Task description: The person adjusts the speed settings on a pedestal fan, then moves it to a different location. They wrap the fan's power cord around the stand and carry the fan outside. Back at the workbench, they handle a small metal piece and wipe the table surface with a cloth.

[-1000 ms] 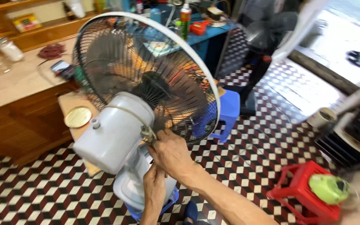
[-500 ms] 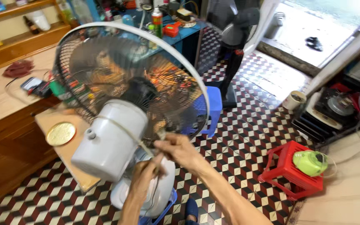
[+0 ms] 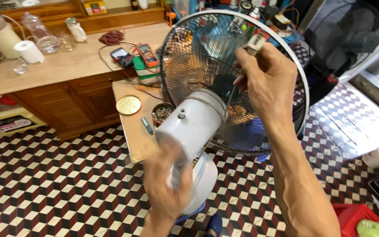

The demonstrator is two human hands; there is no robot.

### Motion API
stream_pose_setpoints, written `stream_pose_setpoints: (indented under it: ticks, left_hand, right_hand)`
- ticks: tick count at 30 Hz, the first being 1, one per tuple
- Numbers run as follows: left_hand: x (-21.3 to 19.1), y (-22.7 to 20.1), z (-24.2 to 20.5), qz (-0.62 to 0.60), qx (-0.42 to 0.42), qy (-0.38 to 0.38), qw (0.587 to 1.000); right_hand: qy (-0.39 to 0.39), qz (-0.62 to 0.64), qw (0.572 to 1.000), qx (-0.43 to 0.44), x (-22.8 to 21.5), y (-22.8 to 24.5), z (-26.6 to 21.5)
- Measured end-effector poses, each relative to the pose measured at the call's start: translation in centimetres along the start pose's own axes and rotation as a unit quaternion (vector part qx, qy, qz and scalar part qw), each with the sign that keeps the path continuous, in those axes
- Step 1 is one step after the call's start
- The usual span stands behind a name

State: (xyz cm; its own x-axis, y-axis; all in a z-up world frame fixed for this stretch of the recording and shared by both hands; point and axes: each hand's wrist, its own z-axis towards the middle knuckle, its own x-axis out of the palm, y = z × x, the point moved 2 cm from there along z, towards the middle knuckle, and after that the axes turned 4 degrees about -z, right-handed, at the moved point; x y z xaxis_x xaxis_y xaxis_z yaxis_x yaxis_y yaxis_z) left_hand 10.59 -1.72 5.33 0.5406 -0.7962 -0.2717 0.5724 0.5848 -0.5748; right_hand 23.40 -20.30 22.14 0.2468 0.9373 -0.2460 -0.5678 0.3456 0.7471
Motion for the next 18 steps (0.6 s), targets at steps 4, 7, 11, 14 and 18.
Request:
stream_pose_setpoints:
  ticks: [4, 7, 11, 14, 18]
  left_hand:
    - [0.2, 1.3, 5.2, 0.023, -0.084, 0.035, 0.996]
    - [0.2, 1.5, 5.8, 0.016, -0.112, 0.075, 0.991]
    - [0.0, 1.5, 5.6, 0.005, -0.099, 0.081, 0.992]
    - [0.2, 1.7, 5.5, 0.009, -0.113, 0.098, 0.989]
    - [0.4, 1.5, 4.9, -0.014, -0.095, 0.078, 0.992]
  right_hand:
    - [0.025, -0.073, 0.995, -0.056, 2.4, 0.6, 1.8]
    - [0.028, -0.139, 0.983, -0.113, 3.7, -0.4, 2.8]
    - [0.039, -0.228, 0.951, -0.207, 8.0, -1.8, 4.2]
    - [0.213, -0.353, 0.891, -0.189, 14.7, -2.7, 3.9]
    - [0.237, -0.265, 0.864, -0.357, 13.3, -1.9, 4.3]
